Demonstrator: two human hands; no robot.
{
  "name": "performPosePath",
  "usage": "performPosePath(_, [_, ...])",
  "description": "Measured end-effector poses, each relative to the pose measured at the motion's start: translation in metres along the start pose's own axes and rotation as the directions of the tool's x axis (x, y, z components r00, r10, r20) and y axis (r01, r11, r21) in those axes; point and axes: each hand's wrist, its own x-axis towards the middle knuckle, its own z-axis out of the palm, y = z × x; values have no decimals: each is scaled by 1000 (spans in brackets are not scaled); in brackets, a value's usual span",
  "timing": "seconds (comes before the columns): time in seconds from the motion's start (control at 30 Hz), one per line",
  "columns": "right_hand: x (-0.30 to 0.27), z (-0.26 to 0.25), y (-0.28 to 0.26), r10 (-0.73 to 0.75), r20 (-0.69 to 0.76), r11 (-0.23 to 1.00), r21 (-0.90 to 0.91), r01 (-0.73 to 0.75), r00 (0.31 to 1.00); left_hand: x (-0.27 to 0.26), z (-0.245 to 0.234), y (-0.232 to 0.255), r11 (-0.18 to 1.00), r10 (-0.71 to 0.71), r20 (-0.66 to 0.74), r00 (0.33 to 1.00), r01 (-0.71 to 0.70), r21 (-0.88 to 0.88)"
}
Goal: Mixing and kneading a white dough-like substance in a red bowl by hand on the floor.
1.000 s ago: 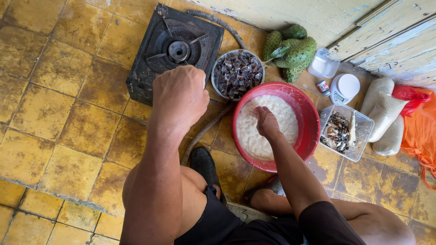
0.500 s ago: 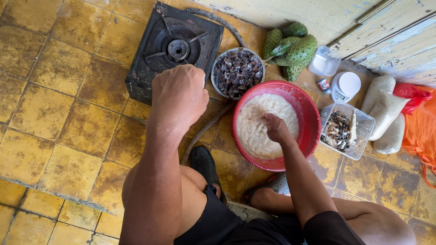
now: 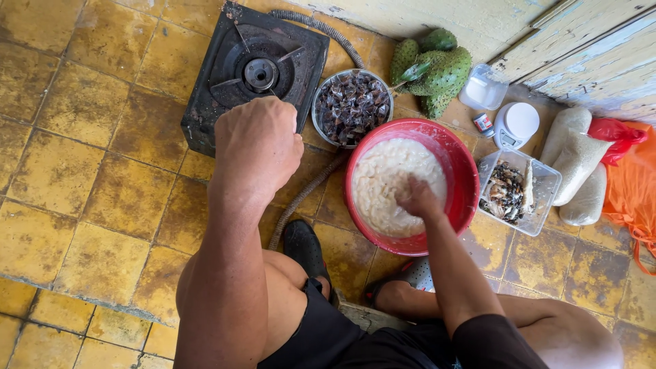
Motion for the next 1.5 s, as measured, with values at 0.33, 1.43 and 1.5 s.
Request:
performPosePath(0.33, [50,117,19,-621,-470,703,-688,179,627,0,2,0,999,16,-35,999,-15,30])
performPosePath(1.43, [11,6,16,83,69,992,-99,-76,994,1,6,-6,997,-25,-76,997,30,66])
performPosePath(1.5, [16,17,35,56,145,984,-177,-30,988,2,6,-5,997,-29,-74,997,34,65])
